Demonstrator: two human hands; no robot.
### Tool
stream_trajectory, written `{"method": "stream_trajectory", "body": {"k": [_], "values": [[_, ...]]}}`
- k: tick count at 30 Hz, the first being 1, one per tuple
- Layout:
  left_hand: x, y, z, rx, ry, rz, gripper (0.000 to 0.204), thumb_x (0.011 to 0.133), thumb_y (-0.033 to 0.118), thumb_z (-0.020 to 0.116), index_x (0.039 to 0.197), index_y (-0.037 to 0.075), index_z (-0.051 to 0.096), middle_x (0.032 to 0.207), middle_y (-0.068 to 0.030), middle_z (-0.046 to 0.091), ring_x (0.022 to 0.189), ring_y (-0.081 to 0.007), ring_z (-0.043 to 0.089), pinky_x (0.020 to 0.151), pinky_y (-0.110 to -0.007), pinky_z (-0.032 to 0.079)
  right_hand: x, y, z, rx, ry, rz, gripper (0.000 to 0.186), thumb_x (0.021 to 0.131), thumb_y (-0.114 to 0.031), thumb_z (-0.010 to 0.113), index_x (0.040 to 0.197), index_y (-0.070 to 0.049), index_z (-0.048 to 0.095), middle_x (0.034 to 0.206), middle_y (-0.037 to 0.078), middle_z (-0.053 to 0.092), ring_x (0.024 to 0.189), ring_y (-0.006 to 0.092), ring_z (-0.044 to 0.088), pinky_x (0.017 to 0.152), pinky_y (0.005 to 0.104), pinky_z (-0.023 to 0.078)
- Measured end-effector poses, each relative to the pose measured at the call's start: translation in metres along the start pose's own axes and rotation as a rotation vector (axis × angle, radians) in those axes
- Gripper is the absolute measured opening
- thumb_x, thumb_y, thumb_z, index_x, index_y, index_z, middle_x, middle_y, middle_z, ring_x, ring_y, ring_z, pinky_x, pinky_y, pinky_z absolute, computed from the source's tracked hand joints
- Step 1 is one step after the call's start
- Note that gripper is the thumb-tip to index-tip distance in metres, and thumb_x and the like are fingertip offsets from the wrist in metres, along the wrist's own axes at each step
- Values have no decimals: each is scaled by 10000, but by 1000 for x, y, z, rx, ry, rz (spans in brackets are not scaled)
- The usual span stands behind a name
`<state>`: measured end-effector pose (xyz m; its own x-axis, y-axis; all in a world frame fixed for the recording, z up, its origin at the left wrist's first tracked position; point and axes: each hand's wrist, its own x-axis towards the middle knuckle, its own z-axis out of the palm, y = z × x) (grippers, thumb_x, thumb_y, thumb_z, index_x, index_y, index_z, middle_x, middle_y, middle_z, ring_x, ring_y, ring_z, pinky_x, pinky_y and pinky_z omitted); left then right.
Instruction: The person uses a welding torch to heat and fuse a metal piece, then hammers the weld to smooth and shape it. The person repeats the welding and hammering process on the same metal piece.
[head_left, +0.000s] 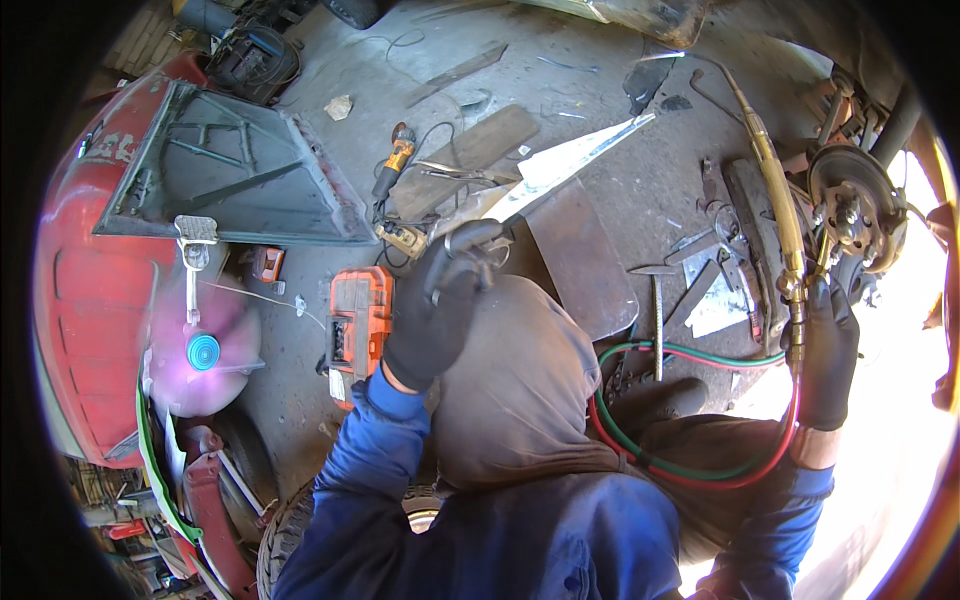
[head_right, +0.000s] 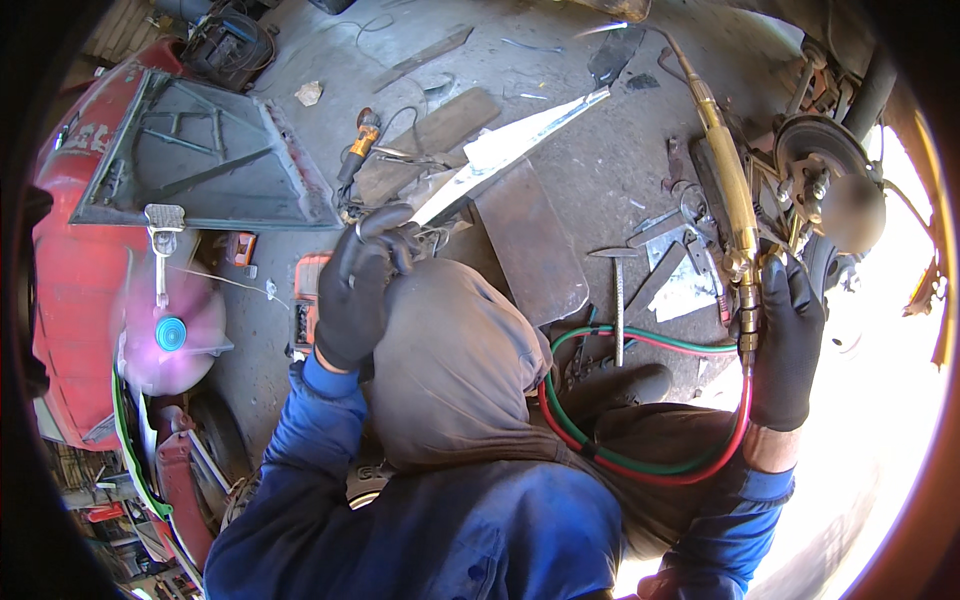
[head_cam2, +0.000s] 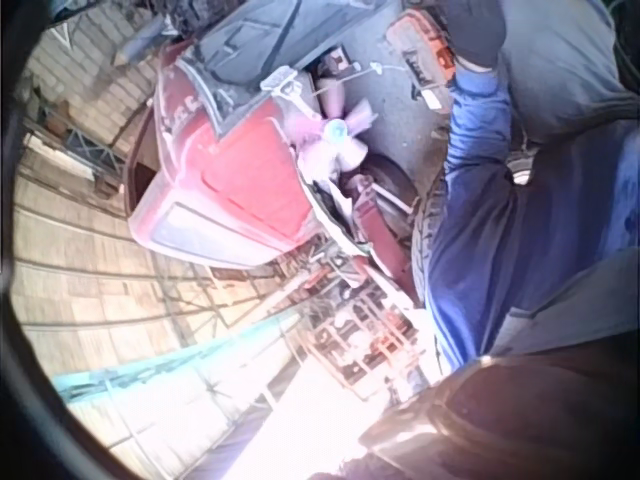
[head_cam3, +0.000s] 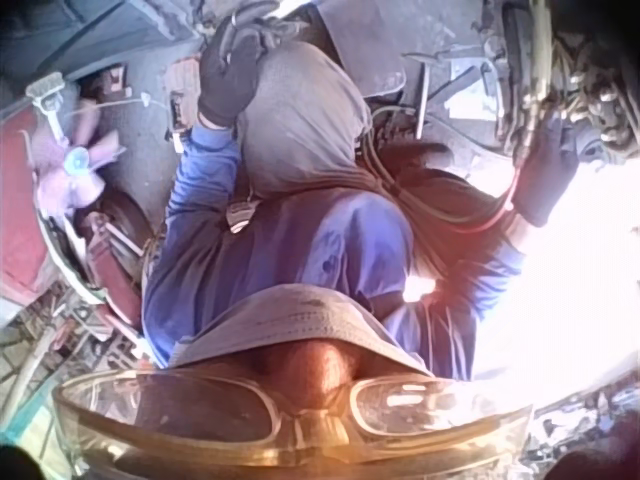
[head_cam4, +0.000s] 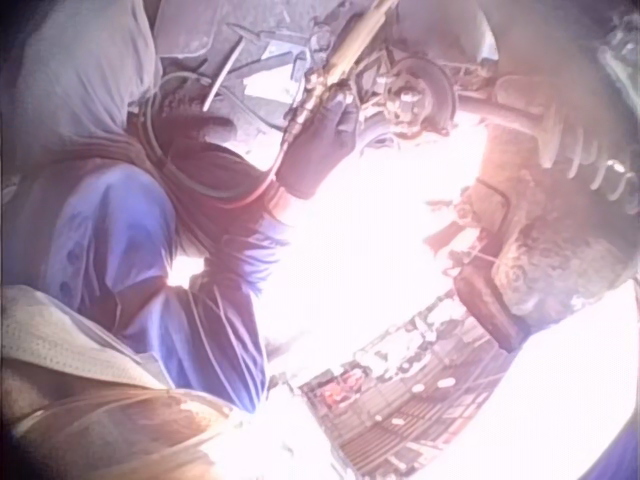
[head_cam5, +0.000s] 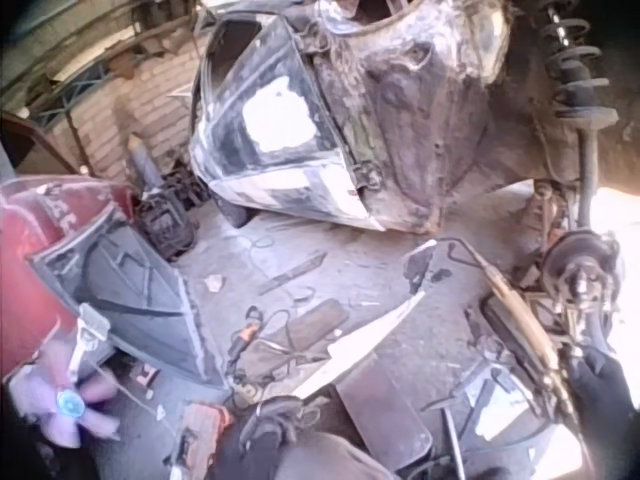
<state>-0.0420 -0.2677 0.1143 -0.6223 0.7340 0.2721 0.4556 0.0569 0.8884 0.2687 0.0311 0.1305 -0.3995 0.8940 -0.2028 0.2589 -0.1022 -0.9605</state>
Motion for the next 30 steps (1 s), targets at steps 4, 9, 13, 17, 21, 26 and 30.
{"method": "stream_trajectory", "body": {"k": [4, 9, 13, 17, 21, 26, 30], "values": [[18, -21, -12, -113, 149, 77, 669, 1214, 522, 391, 1353, -61, 687, 893, -102, 708, 904, -210, 711, 904, -361, 559, 0, 0, -1, 15, 10, -15, 385, 1189, -355, 581, 1262, -6, 724, 839, 0, 694, 642, 56, 592, 578, 233, 452], [42, -40, -28, -37, 443, 60, 738, 1235, 524, 259, 1280, -70, 695, 813, -103, 689, 920, -229, 735, 938, -392, 586, 3, 5, -1, 69, -9, 19, 386, 1183, -363, 599, 1283, -16, 735, 820, -24, 672, 621, 38, 551, 555, 222, 414], [52, -63, -32, 48, 543, 65, 719, 1233, 511, 301, 1281, -78, 710, 782, -99, 680, 880, -238, 738, 948, -398, 590, 6, 12, 3, 37, 46, -8, 380, 1162, -402, 639, 1337, -83, 752, 754, -65, 587, 583, 17, 472, 518, 217, 360], [52, -85, -29, -27, 561, -30, 690, 1225, 495, 353, 1294, -84, 722, 795, -92, 685, 862, -233, 735, 894, -395, 587, 5, 13, 2, 62, 44, 29, 383, 1174, -375, 619, 1326, -46, 742, 785, -51, 631, 598, 22, 501, 533, 215, 372], [44, -77, -37, -117, 508, -92, 645, 1219, 465, 395, 1304, -77, 733, 821, -84, 702, 825, -200, 717, 814, -369, 580, 5, 11, 3, 61, 46, 49, 387, 1178, -359, 615, 1340, -29, 735, 786, -43, 648, 605, 28, 517, 537, 215, 371], [40, -57, -43, -34, 367, -248, 615, 1212, 458, 415, 1327, -48, 745, 850, -81, 725, 767, -150, 687, 737, -312, 546, 6, 10, 11, 125, 88, 36, 353, 1153, -348, 666, 1357, -71, 747, 814, -45, 641, 579, 18, 469, 517, 209, 359], [18, -59, -38, -139, 285, -367, 630, 1214, 473, 408, 1286, -41, 766, 877, -97, 733, 705, -137, 655, 683, -298, 507, 3, 8, 11, 116, 64, 44, 362, 1170, -338, 630, 1347, -38, 729, 812, -20, 672, 583, 36, 534, 522, 204, 394]]}}
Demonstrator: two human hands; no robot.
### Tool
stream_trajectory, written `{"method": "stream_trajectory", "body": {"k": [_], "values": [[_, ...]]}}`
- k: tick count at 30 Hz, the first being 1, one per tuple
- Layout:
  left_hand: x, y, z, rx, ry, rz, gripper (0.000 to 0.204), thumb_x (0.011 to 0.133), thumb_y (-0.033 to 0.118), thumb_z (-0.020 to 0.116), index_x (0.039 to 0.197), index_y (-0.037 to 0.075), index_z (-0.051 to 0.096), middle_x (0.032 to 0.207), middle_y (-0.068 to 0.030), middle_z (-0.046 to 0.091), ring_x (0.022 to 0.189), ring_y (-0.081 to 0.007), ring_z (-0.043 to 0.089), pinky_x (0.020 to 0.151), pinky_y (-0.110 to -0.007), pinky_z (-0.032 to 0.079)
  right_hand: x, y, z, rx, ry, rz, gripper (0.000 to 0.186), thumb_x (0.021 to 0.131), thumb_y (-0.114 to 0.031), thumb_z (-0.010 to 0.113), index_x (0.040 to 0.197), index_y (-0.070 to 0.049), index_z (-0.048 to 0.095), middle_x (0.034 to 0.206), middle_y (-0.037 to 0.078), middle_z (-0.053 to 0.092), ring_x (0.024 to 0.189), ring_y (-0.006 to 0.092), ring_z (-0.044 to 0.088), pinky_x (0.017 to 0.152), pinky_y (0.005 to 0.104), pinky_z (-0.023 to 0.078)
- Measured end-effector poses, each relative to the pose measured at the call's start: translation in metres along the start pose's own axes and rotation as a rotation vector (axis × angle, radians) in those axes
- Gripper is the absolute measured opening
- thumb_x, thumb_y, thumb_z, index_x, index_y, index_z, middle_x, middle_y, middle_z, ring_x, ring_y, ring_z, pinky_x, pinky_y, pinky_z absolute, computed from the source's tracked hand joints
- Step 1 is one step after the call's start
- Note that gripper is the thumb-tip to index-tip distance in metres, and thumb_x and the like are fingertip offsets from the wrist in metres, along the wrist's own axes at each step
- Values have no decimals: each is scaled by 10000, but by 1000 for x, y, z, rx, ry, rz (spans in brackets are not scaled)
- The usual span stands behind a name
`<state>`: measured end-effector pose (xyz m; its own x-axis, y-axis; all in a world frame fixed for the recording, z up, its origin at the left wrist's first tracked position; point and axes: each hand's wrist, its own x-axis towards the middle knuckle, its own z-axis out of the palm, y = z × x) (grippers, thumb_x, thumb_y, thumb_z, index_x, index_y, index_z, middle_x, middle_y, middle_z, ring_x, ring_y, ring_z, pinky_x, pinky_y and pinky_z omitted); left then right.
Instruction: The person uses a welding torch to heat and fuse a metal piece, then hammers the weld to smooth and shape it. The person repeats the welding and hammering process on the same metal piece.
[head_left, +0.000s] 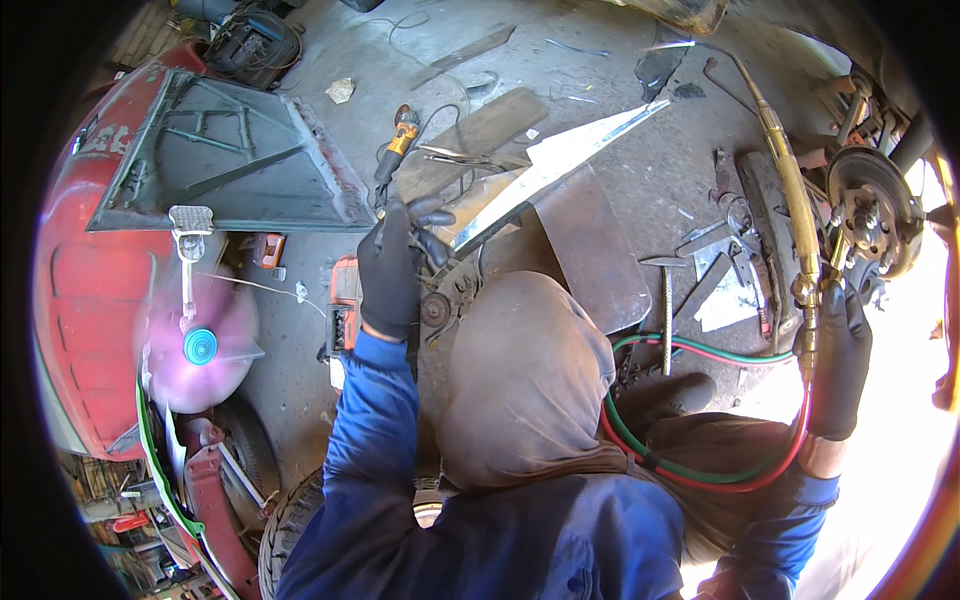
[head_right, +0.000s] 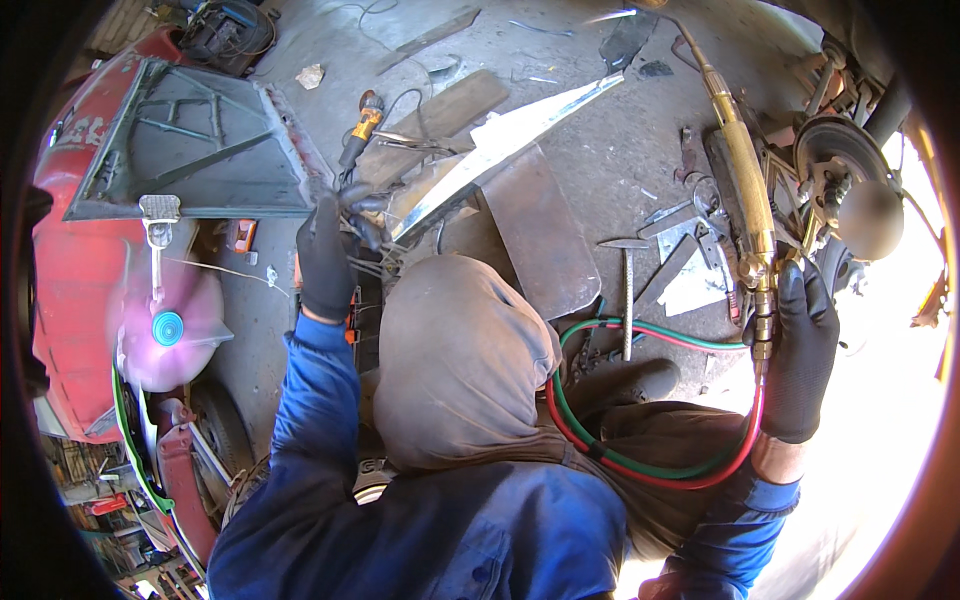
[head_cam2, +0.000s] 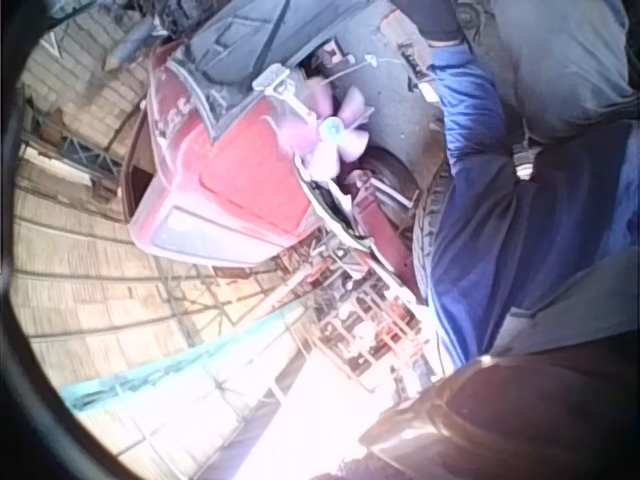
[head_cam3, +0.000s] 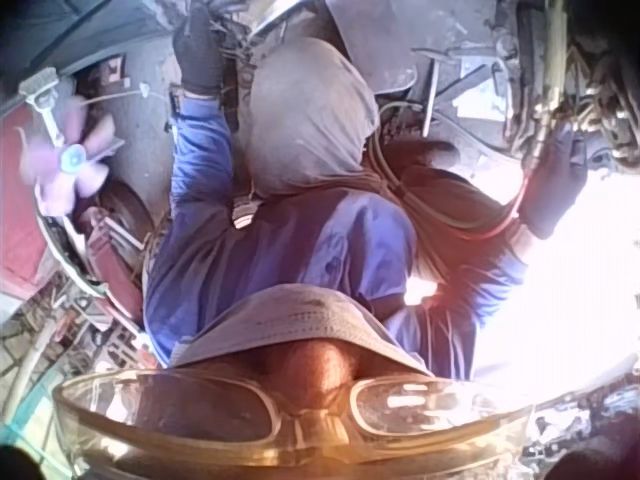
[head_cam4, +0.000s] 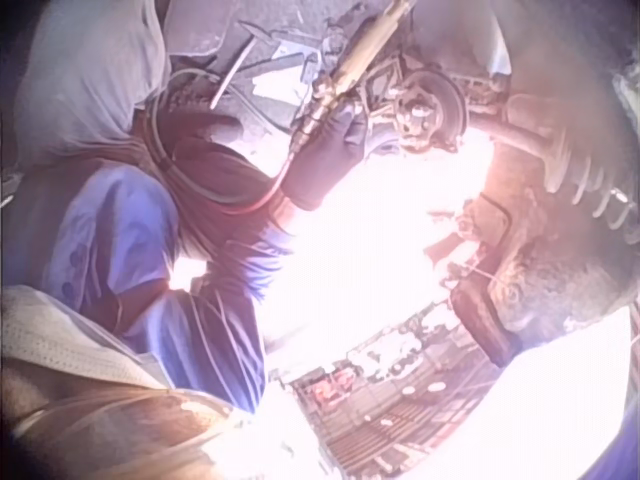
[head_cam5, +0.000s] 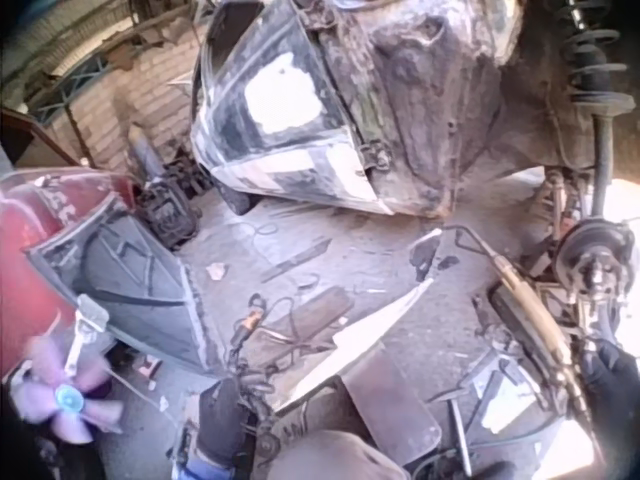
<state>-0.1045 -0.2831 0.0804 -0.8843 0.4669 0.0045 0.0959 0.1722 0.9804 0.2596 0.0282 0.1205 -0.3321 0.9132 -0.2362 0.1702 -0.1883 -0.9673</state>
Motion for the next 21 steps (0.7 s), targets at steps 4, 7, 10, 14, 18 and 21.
{"method": "stream_trajectory", "body": {"k": [4, 7, 10, 14, 18, 21], "values": [[-30, -18, -28, -84, -174, -144, 601, 1223, 441, 410, 1277, -44, 760, 1062, -133, 820, 673, -136, 640, 676, -302, 531, -1, -2, -3, 39, -11, 38, 361, 1180, -325, 607, 1349, -22, 707, 797, 1, 684, 571, 50, 577, 515, 204, 436], [-55, -35, -47, -92, -328, -272, 571, 1229, 408, 403, 1278, -32, 764, 1029, -110, 809, 659, -125, 627, 651, -298, 519, 0, -2, -4, -65, -20, 20, 382, 1181, -334, 601, 1367, -15, 699, 817, 27, 716, 576, 52, 591, 519, 203, 452], [-75, -48, -54, 201, -386, -172, 504, 1226, 356, 426, 1267, -7, 773, 936, -71, 771, 640, -114, 602, 618, -292, 496, 0, -2, -4, -86, -37, 12, 401, 1182, -347, 596, 1379, -13, 697, 844, 41, 738, 580, 53, 590, 524, 211, 461], [-82, -24, -56, 426, -292, -215, 425, 1180, 321, 522, 1259, 3, 793, 778, -17, 674, 650, -83, 577, 605, -277, 455, 0, -1, -5, -136, -37, 27, 417, 1182, -355, 594, 1393, -11, 694, 873, 61, 763, 579, 51, 580, 528, 220, 469], [-74, 47, -57, 412, -116, 14, 596, 1211, 457, 417, 1252, 0, 797, 647, -58, 589, 627, -179, 601, 672, -338, 491, 6, 4, -6, -116, -39, 80, 418, 1182, -345, 592, 1405, -7, 692, 924, 84, 786, 579, 57, 578, 533, 223, 482], [-45, 69, -21, 116, -389, 202, 749, 1161, 641, 445, 1093, -15, 800, 645, -30, 589, 562, -210, 577, 609, -386, 529, 11, 6, -5, -139, -58, 76, 450, 1174, -372, 601, 1415, 0, 677, 948, 102, 792, 582, 69, 596, 534, 229, 497]]}}
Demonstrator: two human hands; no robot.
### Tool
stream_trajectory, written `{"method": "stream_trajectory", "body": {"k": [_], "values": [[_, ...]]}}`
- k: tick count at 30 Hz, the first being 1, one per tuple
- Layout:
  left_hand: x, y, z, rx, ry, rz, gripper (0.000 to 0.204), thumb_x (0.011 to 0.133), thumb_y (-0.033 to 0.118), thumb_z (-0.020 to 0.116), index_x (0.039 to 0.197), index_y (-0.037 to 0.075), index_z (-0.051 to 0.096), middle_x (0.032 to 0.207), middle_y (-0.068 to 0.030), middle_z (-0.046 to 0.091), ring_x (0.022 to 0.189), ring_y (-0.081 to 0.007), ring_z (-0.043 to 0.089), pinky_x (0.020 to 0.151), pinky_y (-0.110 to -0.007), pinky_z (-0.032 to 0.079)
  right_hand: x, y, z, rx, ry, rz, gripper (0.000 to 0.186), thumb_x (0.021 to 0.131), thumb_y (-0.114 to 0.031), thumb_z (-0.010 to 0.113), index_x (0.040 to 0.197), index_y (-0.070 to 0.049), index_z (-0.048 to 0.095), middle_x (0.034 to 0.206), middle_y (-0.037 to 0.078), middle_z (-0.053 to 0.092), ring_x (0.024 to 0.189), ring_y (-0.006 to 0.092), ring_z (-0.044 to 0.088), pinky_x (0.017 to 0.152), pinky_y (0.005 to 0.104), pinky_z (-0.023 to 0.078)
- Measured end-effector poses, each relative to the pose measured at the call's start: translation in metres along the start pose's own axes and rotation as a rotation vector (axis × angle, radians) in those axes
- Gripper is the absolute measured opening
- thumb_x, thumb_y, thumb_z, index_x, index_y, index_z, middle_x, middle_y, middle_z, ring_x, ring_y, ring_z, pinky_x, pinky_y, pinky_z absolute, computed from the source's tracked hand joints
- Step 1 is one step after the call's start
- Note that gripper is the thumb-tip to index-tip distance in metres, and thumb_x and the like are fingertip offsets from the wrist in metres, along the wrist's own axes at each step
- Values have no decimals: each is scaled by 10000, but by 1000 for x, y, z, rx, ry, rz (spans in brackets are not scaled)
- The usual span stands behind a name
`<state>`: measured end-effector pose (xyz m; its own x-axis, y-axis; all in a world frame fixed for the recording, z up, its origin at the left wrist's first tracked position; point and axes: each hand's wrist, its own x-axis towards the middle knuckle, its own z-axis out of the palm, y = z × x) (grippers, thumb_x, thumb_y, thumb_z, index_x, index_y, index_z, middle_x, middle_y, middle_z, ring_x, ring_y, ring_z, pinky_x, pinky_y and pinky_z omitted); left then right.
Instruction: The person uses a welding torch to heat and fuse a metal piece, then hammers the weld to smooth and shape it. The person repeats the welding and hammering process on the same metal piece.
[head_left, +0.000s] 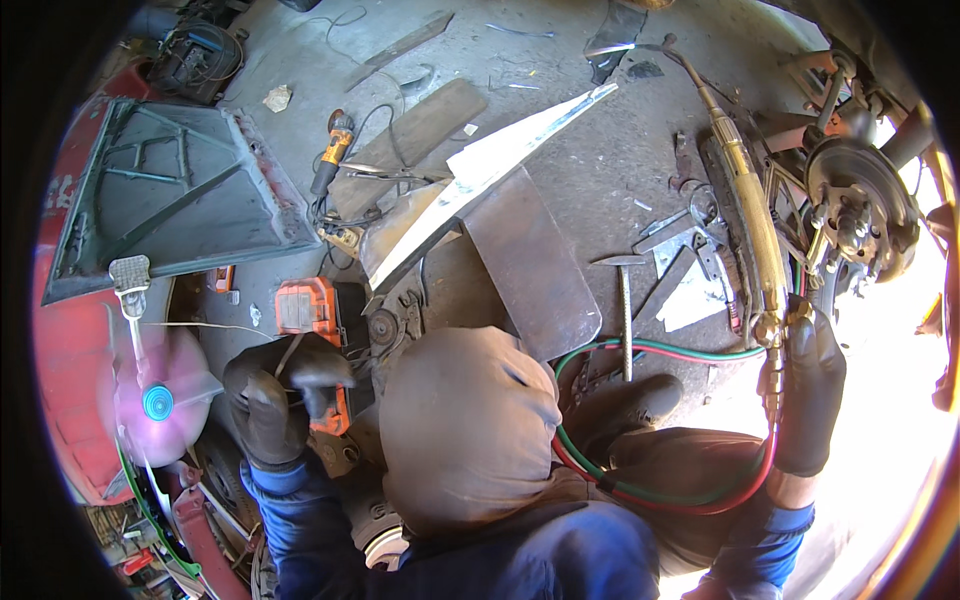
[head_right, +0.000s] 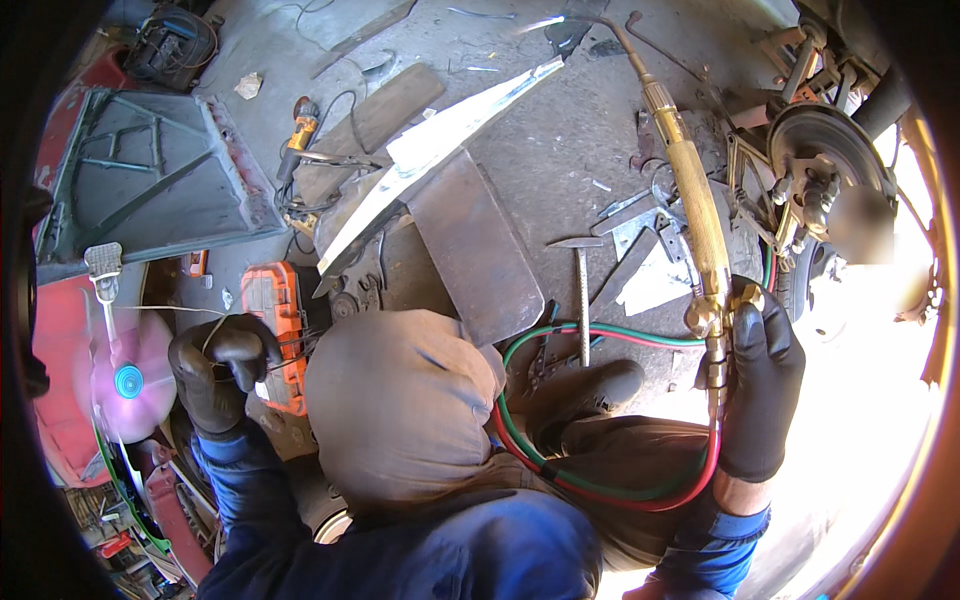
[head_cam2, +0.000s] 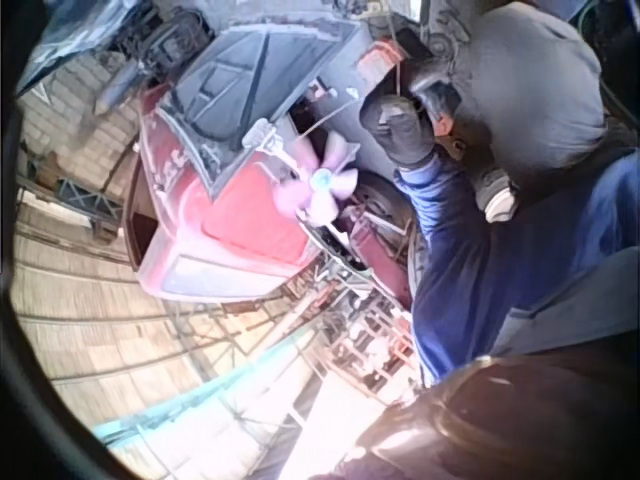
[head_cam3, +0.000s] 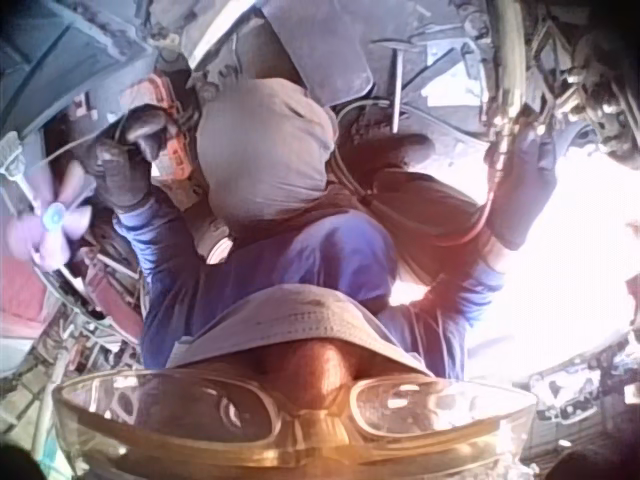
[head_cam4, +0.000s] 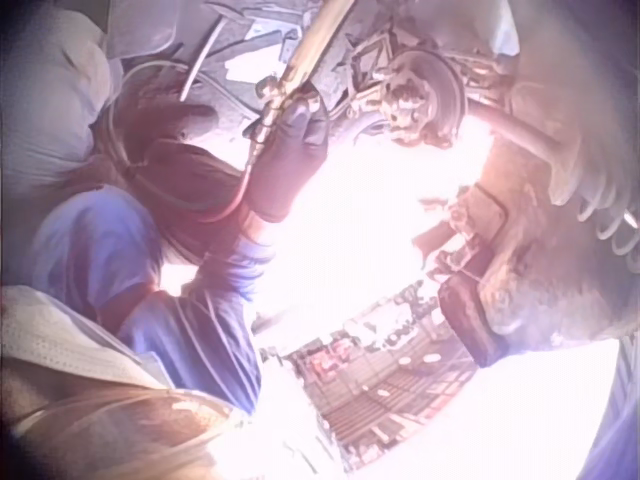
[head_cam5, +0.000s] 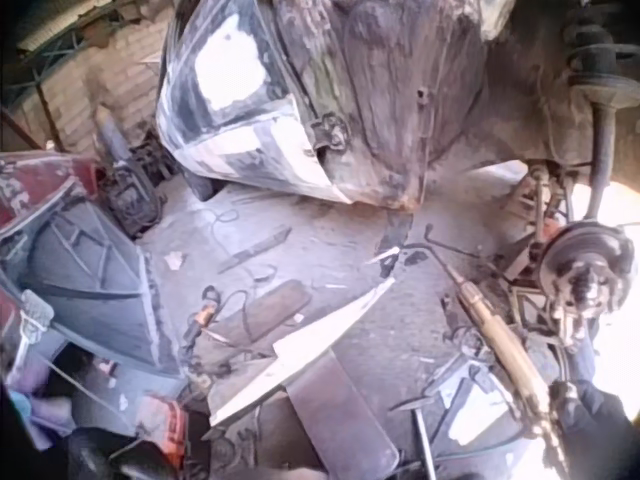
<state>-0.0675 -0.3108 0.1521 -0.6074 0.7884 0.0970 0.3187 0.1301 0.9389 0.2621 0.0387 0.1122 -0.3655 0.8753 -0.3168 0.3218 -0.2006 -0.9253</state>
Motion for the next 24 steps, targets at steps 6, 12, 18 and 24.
{"method": "stream_trajectory", "body": {"k": [6, 12, 18, 24], "values": [[98, -22, 87, -356, -322, -35, 416, 1137, 321, 647, 1141, -70, 790, 973, -164, 806, 766, -230, 744, 714, -365, 581, 4, 5, -1, 43, 25, -9, 590, 1120, -495, 665, 1407, 20, 635, 941, 114, 765, 568, 70, 584, 512, 217, 461], [153, -59, 97, -107, -774, -326, 362, 1160, 276, 622, 1237, -23, 810, 1103, -174, 832, 902, -181, 780, 862, -349, 606, 12, 21, -11, 0, 23, 30, 620, 1119, -525, 654, 1395, 30, 635, 911, 110, 743, 588, 78, 585, 498, 207, 424], [109, -96, 50, 8, -637, -833, 393, 1168, 326, 579, 1291, 24, 797, 765, -11, 637, 697, -92, 584, 685, -307, 501, 24, 34, -18, 66, 13, 123, 655, 1065, -525, 742, 1356, 55, 647, 924, 102, 743, 742, 130, 693, 589, 248, 523], [70, -130, 45, 274, -550, -782, 393, 1153, 292, 573, 1406, 17, 695, 735, 6, 593, 665, -103, 531, 633, -316, 460, 38, 34, -15, 25, -23, 187, 677, 1047, -560, 749, 1340, 43, 651, 910, 102, 737, 716, 144, 683, 556, 243, 501]]}}
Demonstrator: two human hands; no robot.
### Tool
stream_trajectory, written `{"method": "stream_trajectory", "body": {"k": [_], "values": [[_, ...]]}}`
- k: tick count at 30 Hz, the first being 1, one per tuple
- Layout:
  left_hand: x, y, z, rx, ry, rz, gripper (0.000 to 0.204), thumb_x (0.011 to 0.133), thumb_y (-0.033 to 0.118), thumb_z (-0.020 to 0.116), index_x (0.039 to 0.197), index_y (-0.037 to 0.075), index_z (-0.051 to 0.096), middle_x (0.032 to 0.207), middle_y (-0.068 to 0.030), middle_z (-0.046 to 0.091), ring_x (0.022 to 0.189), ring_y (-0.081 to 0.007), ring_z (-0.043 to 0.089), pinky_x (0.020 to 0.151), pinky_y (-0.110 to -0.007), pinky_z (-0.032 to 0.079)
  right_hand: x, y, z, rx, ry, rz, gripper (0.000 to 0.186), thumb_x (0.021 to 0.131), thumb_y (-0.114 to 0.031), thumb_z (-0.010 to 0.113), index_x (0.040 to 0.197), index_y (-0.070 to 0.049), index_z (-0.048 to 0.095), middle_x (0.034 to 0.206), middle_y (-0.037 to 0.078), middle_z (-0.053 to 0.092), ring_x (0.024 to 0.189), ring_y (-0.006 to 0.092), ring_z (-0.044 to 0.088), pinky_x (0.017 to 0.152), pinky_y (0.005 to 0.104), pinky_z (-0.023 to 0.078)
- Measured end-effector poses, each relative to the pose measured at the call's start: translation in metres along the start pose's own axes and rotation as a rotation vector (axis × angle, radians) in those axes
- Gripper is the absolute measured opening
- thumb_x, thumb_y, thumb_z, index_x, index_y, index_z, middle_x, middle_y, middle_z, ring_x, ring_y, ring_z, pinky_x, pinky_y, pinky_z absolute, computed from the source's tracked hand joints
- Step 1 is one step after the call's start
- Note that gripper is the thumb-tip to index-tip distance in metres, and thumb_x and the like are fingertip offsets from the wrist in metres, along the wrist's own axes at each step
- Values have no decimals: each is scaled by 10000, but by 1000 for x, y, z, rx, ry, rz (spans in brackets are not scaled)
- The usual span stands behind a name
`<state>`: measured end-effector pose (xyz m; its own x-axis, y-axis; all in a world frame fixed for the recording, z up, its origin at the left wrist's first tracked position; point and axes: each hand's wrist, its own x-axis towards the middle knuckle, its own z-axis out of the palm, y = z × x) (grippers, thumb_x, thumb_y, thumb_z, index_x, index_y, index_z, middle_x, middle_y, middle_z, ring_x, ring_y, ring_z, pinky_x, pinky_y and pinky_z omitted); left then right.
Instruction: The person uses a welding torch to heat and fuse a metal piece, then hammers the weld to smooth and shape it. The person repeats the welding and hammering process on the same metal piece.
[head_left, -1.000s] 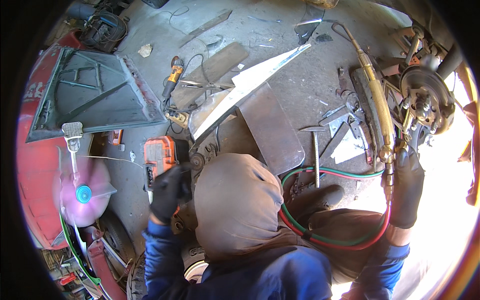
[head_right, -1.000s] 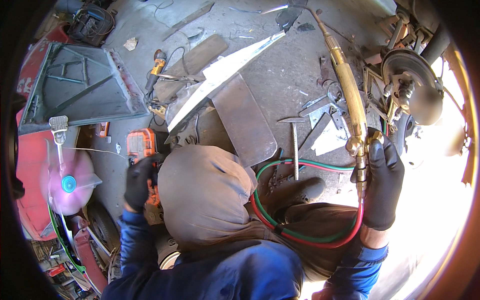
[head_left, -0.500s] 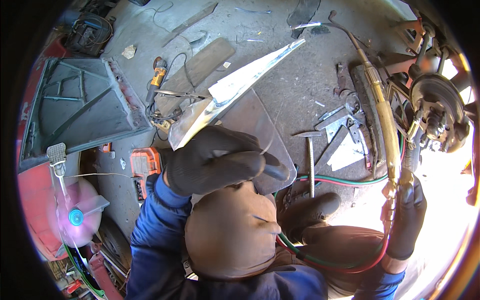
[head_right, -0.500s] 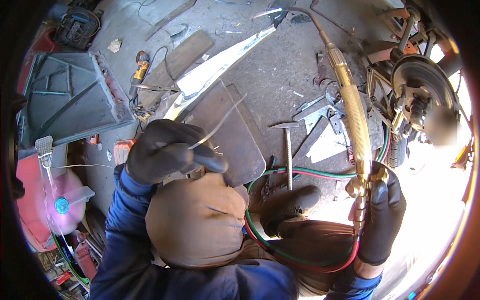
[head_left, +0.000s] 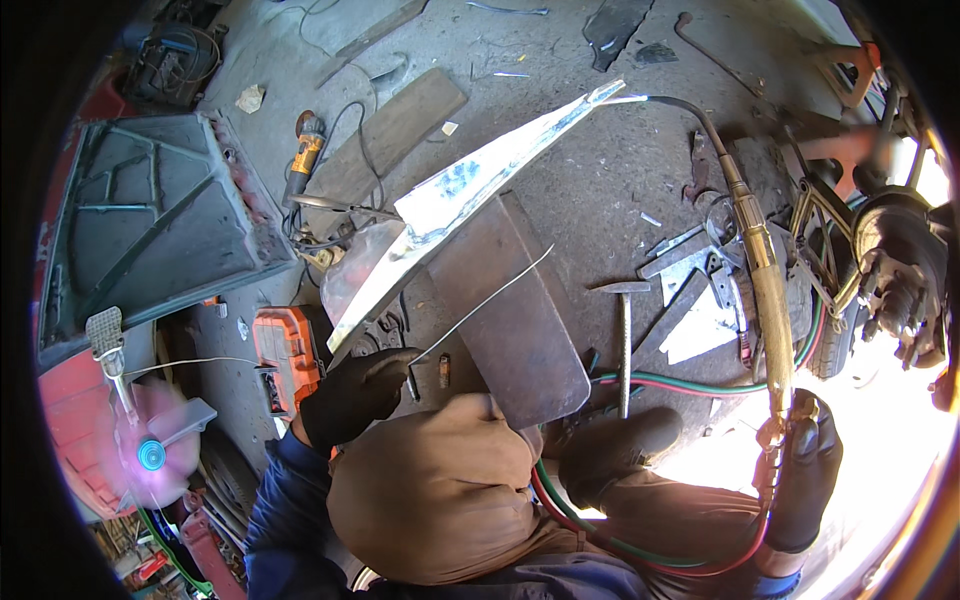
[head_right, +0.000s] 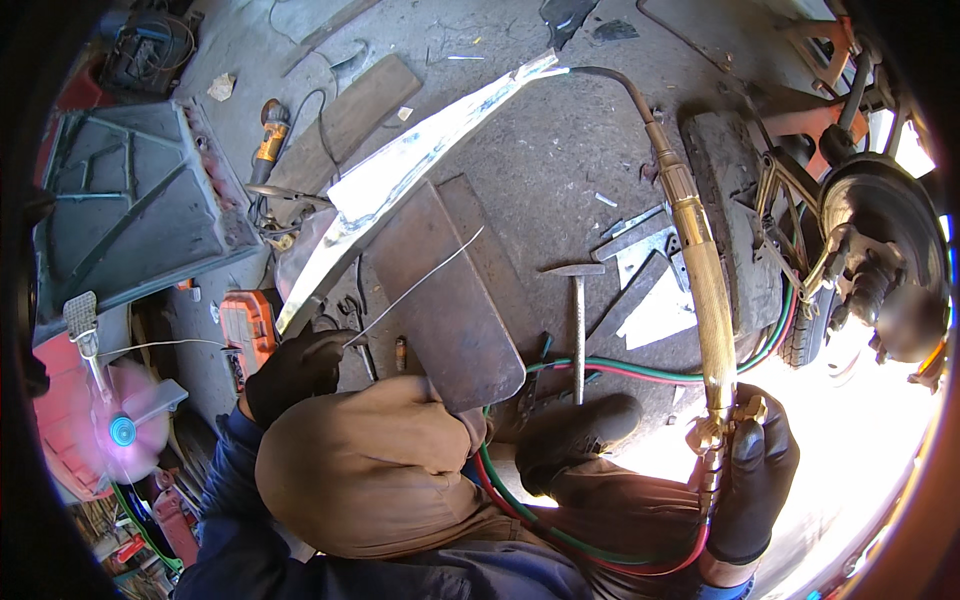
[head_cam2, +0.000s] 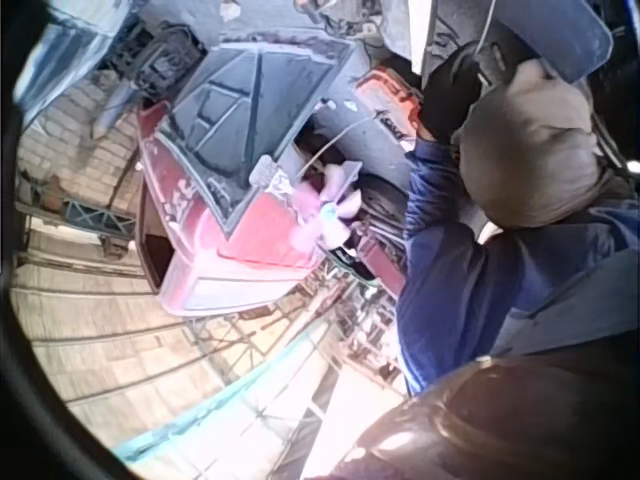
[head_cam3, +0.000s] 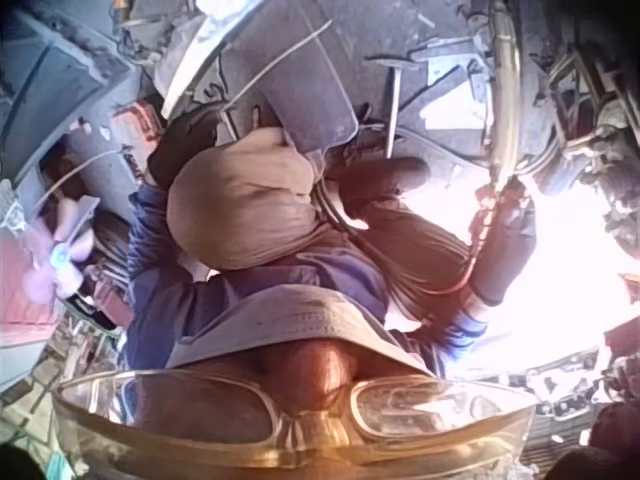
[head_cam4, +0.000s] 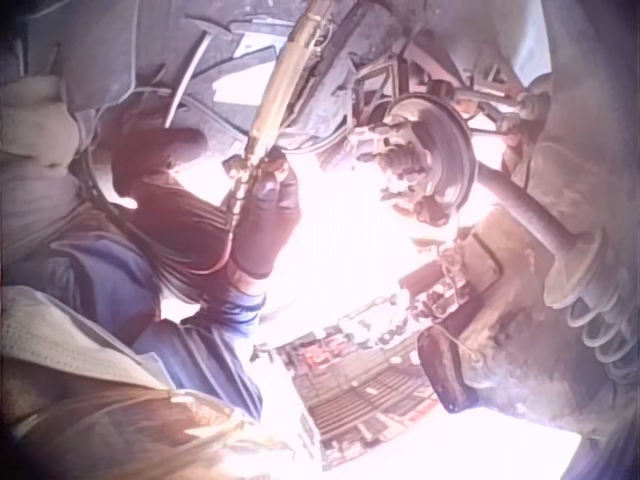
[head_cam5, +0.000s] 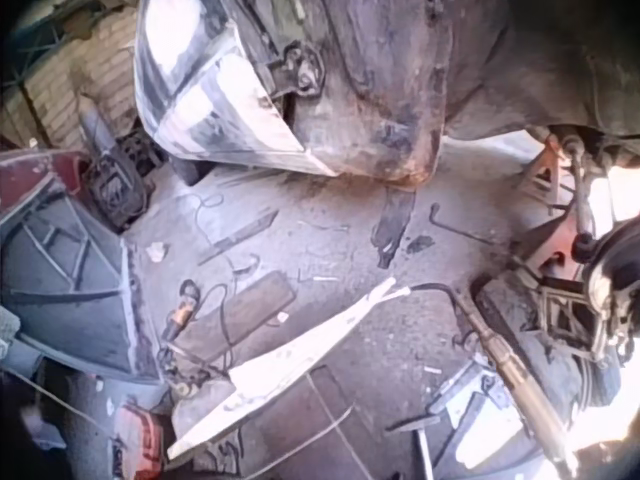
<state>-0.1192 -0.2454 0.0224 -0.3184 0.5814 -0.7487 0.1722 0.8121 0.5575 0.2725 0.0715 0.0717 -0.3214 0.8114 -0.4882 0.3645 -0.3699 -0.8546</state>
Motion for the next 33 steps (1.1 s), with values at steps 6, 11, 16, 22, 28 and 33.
{"method": "stream_trajectory", "body": {"k": [6, 11, 16, 22, 28, 33], "values": [[-7, 37, -4, -455, 131, -18, 426, 1080, 128, 660, 1485, -3, 670, 826, 0, 664, 704, -75, 557, 651, -274, 474, 13, 2, 4, 10, -41, -31, 730, 1021, -611, 757, 1327, 44, 653, 885, 115, 733, 635, 149, 665, 504, 233, 479], [-3, 86, -10, -302, 382, 153, 544, 932, -53, 549, 1464, -115, 647, 695, 7, 575, 596, -61, 504, 599, -244, 421, 17, -1, 3, -12, -41, 10, 749, 992, -615, 792, 1308, 52, 661, 891, 120, 735, 666, 171, 700, 529, 249, 506], [-4, 105, -13, -104, 442, 216, 562, 945, -74, 581, 1504, -79, 643, 749, 8, 601, 624, -45, 506, 605, -238, 414, 20, -11, 0, -61, -114, 80, 757, 978, -602, 815, 1304, 64, 662, 946, 134, 749, 716, 186, 736, 577, 295, 563], [-3, 104, -9, 27, 431, 141, 457, 1008, 8, 732, 1464, 14, 714, 993, -105, 804, 836, -90, 702, 785, -274, 556, 25, -18, 1, -128, -137, 132, 784, 969, -665, 791, 1268, 48, 660, 941, 127, 743, 725, 188, 737, 590, 297, 559], [0, 106, -3, 61, 443, 132, 470, 989, 12, 750, 1458, 15, 717, 1035, -145, 819, 850, -108, 731, 805, -289, 578, 34, -17, 7, -76, -186, 119, 774, 972, -630, 805, 1283, 63, 659, 1000, 145, 758, 810, 233, 784, 680, 352, 622], [4, 106, -2, 68, 450, 163, 476, 978, 1, 748, 1453, 15, 722, 1014, -149, 818, 836, -127, 740, 793, -301, 584, 39, -10, 13, -92, -176, 81, 794, 962, -686, 786, 1272, 35, 667, 965, 127, 737, 744, 193, 741, 553, 281, 541]]}}
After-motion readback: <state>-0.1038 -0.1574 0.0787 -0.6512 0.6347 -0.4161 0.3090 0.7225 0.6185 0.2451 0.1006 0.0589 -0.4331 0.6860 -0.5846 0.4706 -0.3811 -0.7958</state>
